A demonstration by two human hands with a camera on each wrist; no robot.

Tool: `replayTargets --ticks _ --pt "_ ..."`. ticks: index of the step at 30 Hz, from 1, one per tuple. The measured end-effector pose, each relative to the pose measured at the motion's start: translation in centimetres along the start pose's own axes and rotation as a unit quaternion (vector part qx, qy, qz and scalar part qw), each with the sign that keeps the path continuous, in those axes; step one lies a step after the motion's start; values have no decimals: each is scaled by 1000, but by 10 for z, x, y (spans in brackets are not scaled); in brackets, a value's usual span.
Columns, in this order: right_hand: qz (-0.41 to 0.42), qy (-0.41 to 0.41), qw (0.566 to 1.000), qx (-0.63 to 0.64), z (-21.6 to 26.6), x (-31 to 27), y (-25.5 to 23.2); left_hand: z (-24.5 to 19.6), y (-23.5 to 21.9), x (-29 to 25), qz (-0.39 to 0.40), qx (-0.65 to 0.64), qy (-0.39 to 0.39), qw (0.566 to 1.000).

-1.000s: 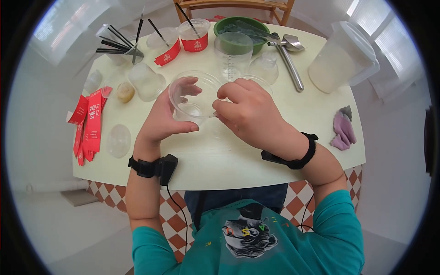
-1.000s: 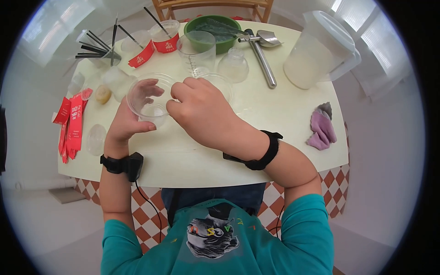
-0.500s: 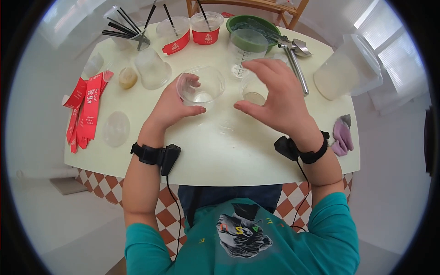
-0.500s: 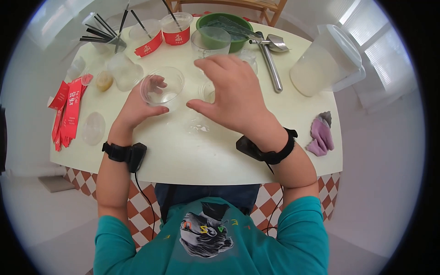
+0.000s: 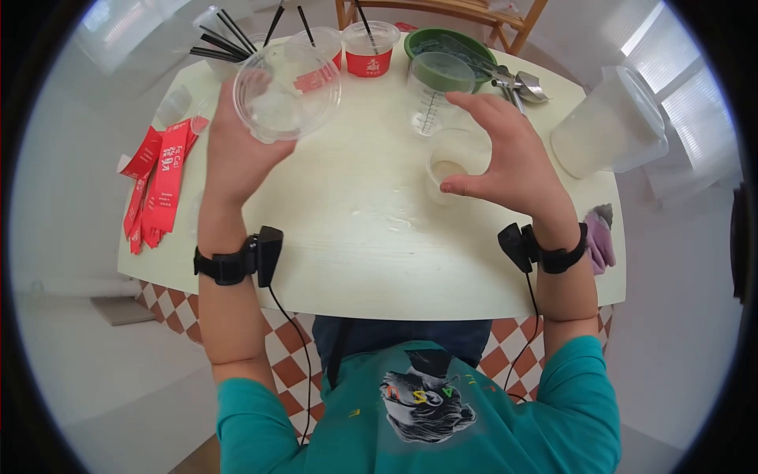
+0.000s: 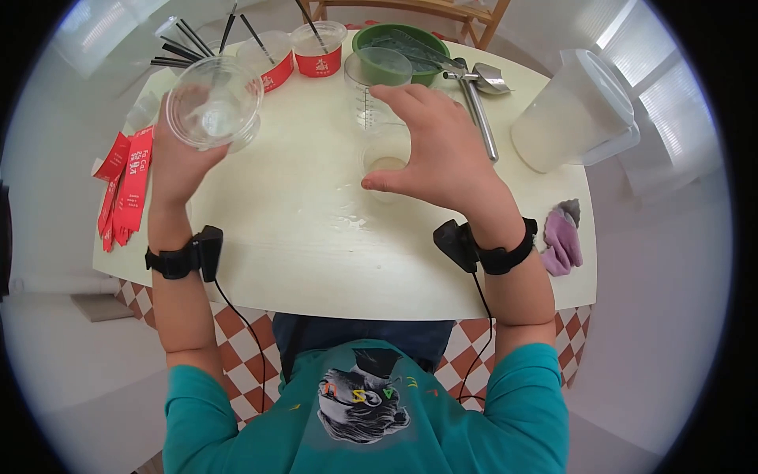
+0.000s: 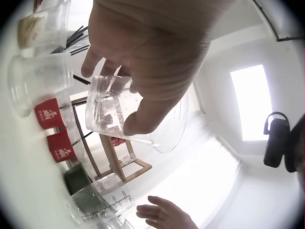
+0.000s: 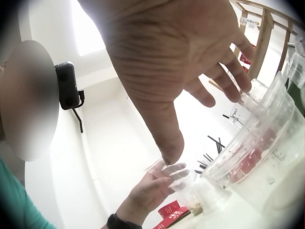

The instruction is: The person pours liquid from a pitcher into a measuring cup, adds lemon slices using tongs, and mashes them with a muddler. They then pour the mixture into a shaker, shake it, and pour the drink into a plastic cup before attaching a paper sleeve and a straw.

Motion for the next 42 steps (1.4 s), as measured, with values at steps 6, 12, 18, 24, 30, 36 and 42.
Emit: replayTargets --ticks 6,12,18,24,30,36,42 --pt "72 -14 997 0 5 -4 7 -12 -10 48 112 498 150 847" --pt "137 -5 991 0 4 -11 24 -22 9 65 161 491 241 821" --pt "94 -28 995 1 7 -10 24 4 50 42 294 557 228 742" --pt "85 -35 996 11 6 -10 25 23 63 27 302 565 213 738" --pt "104 -13 994 26 3 -11 30 0 -17 15 188 437 53 878" --pt "114 -15 993 33 8 -8 34 71 -91 -67 218 408 -254 849" --pt "106 -17 994 18 10 -7 35 106 -98 -97 277 333 -359 827"
Point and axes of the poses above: each hand's wrist, its own x-axis towards the middle knuckle, its own y-axis out of the palm, z = x × y, the point moved 10 cm from there along x, towards the middle knuckle, and after that the axes turned 11 degrees about -x, right-handed, at the moved point
